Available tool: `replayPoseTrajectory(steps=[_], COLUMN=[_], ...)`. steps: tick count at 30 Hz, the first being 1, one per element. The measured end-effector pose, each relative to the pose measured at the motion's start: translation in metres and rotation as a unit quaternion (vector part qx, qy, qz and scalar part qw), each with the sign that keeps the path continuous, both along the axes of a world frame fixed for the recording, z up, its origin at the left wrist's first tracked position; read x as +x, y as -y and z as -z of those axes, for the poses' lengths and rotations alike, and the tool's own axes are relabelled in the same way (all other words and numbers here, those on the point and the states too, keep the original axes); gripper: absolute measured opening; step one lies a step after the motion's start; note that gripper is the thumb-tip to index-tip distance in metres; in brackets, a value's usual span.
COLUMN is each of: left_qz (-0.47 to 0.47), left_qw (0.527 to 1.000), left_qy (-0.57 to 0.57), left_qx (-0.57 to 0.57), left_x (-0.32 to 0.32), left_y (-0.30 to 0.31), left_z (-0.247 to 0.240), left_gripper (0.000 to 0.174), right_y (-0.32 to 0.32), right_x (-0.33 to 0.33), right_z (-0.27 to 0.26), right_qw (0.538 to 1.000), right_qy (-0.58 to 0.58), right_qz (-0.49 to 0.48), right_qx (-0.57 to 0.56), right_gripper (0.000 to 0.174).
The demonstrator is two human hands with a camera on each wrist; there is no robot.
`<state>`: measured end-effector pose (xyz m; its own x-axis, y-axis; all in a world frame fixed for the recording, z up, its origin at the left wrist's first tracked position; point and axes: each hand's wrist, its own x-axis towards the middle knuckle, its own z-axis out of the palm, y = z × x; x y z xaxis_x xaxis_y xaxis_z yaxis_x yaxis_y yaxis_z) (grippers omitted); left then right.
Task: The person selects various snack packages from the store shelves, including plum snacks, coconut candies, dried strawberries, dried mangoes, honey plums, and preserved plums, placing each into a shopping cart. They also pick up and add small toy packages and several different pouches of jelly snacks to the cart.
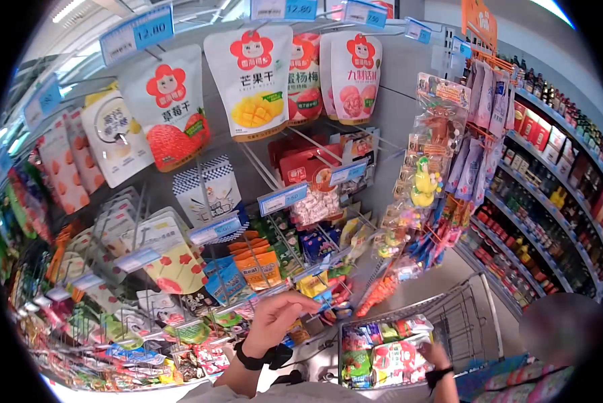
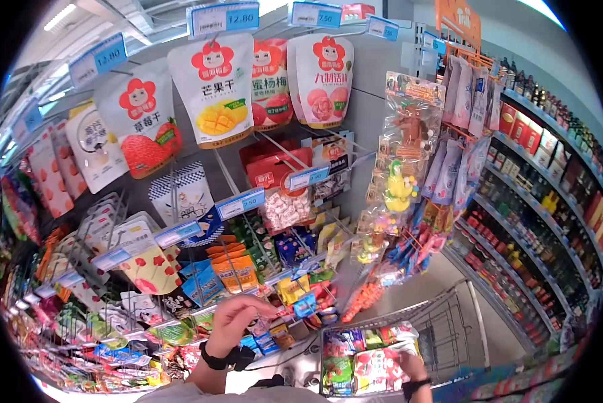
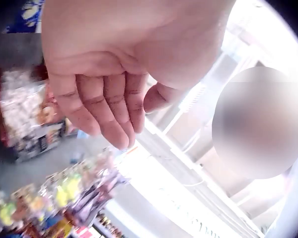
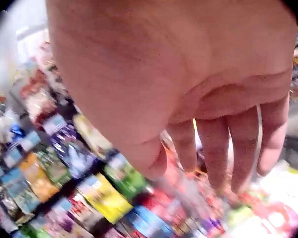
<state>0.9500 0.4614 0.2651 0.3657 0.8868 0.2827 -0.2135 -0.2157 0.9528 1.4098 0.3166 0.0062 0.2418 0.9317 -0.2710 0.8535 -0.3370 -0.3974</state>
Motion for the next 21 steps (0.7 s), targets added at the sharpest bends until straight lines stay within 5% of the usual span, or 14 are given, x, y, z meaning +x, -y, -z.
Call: replayPoseTrajectory(steps=[1, 2, 3, 7, 9, 12, 21], left_qz=[0.031, 0.059, 0.067, 0.116, 0.124, 0.123, 0.139], left_qw=[0.997, 0.988, 0.981, 0.964, 0.966, 0.964, 0.958], left_qy=[0.029, 0.058, 0.065, 0.074, 0.104, 0.132, 0.110], left_qx=[0.064, 0.129, 0.169, 0.228, 0.200, 0.194, 0.225], left_x=[-0.005, -0.010, -0.010, -0.005, -0.001, -0.001, -0.027], left_y=[-0.005, -0.009, -0.015, -0.037, -0.043, -0.051, -0.069], left_z=[-0.013, -0.023, -0.030, -0.047, -0.044, -0.051, -0.064], left_gripper=[0.019, 0.021, 0.021, 0.019, 0.019, 0.019, 0.019], right_y=[-0.034, -0.057, -0.078, -0.148, -0.206, -0.293, -0.466], right_x=[-0.021, -0.057, -0.096, -0.172, -0.196, -0.220, -0.238], right_z=[-0.073, -0.150, -0.230, -0.411, -0.455, -0.487, -0.498], right_qw=[0.994, 0.963, 0.951, 0.865, 0.832, 0.820, 0.901], right_qy=[0.030, -0.071, -0.140, -0.239, -0.305, -0.411, -0.362], right_qz=[-0.051, -0.043, -0.010, -0.236, -0.312, -0.291, -0.213], right_qx=[0.087, 0.258, 0.274, 0.372, 0.342, 0.272, 0.110], right_gripper=[0.029, 0.021, 0.020, 0.025, 0.035, 0.050, 0.057])
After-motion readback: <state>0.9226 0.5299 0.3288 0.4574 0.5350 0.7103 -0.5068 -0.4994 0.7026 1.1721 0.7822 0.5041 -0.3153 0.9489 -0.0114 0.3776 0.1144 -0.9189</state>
